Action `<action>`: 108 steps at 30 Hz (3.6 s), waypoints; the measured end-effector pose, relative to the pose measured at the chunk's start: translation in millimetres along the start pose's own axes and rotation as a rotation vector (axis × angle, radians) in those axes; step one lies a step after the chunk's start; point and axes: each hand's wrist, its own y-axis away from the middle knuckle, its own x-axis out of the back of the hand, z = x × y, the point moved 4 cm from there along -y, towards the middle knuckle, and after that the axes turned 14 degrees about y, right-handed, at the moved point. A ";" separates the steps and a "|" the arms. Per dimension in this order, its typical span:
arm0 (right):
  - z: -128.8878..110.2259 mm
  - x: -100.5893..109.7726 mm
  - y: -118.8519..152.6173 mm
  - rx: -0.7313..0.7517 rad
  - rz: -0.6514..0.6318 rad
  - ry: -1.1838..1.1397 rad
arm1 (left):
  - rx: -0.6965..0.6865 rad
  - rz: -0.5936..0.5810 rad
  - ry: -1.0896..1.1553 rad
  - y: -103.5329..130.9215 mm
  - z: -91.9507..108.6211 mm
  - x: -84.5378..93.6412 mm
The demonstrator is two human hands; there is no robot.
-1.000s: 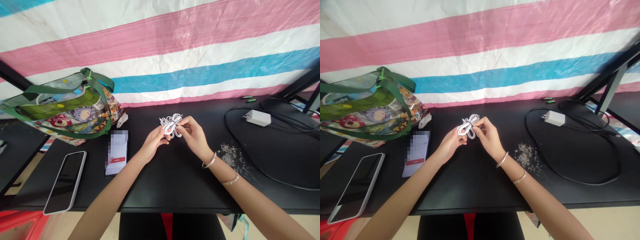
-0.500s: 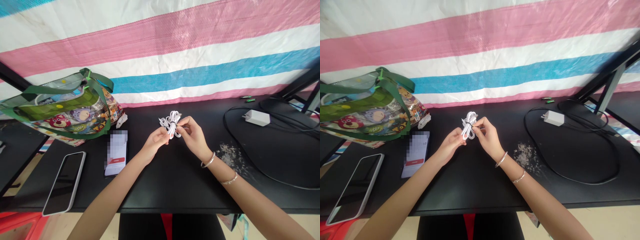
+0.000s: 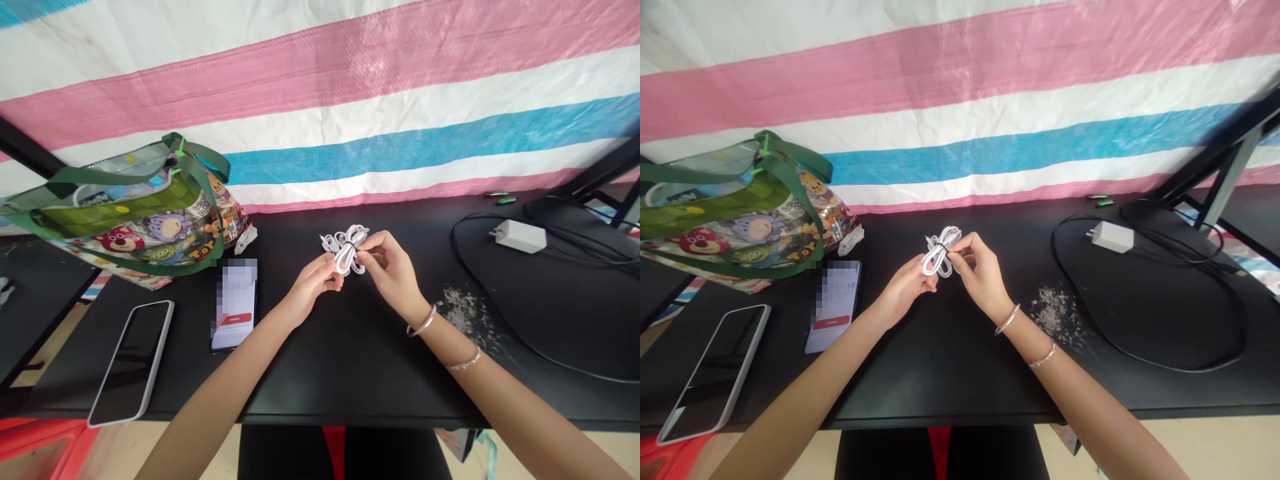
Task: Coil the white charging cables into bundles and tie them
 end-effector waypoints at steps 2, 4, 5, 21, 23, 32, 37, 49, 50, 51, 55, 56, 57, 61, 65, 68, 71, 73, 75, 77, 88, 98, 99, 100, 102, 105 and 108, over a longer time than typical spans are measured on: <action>-1.4 -0.5 0.1 0.016 -0.005 0.013 | -0.002 -0.006 -0.002 -0.6 -0.3 0.2; -2.0 -1.2 0.2 0.023 -0.015 0.026 | -0.002 0.003 -0.022 -0.9 -0.1 0.9; -1.9 -1.3 0.2 0.022 -0.018 0.030 | 0.001 0.008 -0.035 -0.9 0.1 1.2; 2.3 -0.6 0.9 -0.028 0.026 -0.040 | 0.000 0.082 -0.169 1.3 4.5 -0.6; 2.8 -0.5 1.0 -0.033 0.029 -0.043 | -0.003 0.078 -0.177 1.6 4.9 -0.7; 1.8 1.2 1.0 -0.050 0.054 -0.082 | -0.102 0.038 -0.246 3.6 5.9 -4.4; -5.0 4.0 1.7 0.014 0.065 -0.023 | -0.163 0.092 -0.361 0.7 3.3 1.5; -19.2 -1.5 6.7 0.275 0.016 0.201 | -0.448 0.132 -0.855 5.1 12.6 6.6; -19.1 -1.5 6.7 0.278 0.013 0.206 | -0.471 0.137 -0.860 4.7 13.4 8.1; -18.5 -1.6 6.5 0.272 0.008 0.209 | -0.492 0.140 -0.865 4.5 14.2 9.4; -12.6 -3.7 4.6 0.162 -0.059 0.175 | -0.546 0.144 -0.895 4.1 16.3 12.0; -10.6 -4.8 4.1 0.117 -0.088 0.146 | -0.557 0.147 -0.905 4.3 16.7 12.2; -8.5 -6.1 3.6 0.067 -0.118 0.111 | -0.573 0.149 -0.916 4.6 17.3 12.3; -1.9 -12.5 3.0 -0.113 -0.224 -0.069 | -0.688 0.161 -0.959 6.8 20.2 13.6; 1.8 -20.8 5.4 -0.264 -0.345 -0.275 | -0.801 0.158 -1.007 8.7 22.2 15.0; 3.5 -25.5 9.0 -0.367 -0.437 -0.409 | -0.852 0.154 -1.042 9.6 23.1 14.4; 5.0 -28.6 12.9 -0.456 -0.515 -0.529 | -0.887 0.148 -1.068 10.7 24.1 12.6; 5.9 -30.6 15.2 -0.510 -0.558 -0.603 | -0.912 0.145 -1.088 11.5 24.9 11.2; 6.6 -32.7 17.0 -0.559 -0.589 -0.668 | -0.936 0.151 -1.115 12.2 25.9 10.1; 7.1 -34.0 18.3 -0.602 -0.601 -0.714 | -0.952 0.156 -1.137 12.3 26.9 9.2; 9.2 -30.5 15.4 -0.602 -0.524 -0.628 | -0.839 0.151 -1.095 8.3 27.3 9.9; 6.3 -21.2 4.0 -0.330 -0.281 -0.358 | -0.614 0.184 -0.949 4.2 21.8 11.8; 6.9 -20.8 3.6 -0.311 -0.264 -0.335 | -0.591 0.189 -0.939 3.9 21.3 11.7; 7.6 -20.4 3.5 -0.293 -0.249 -0.314 | -0.572 0.194 -0.931 3.7 20.9 11.7; 8.5 -19.5 3.4 -0.260 -0.230 -0.279 | -0.538 0.204 -0.920 3.3 20.2 12.0; 8.9 -15.5 2.1 -0.229 -0.194 -0.240 | -0.479 0.236 -0.917 2.1 19.0 14.3; 9.6 -8.3 -1.6 -0.215 -0.141 -0.204 | -0.401 0.276 -0.929 0.1 16.6 17.8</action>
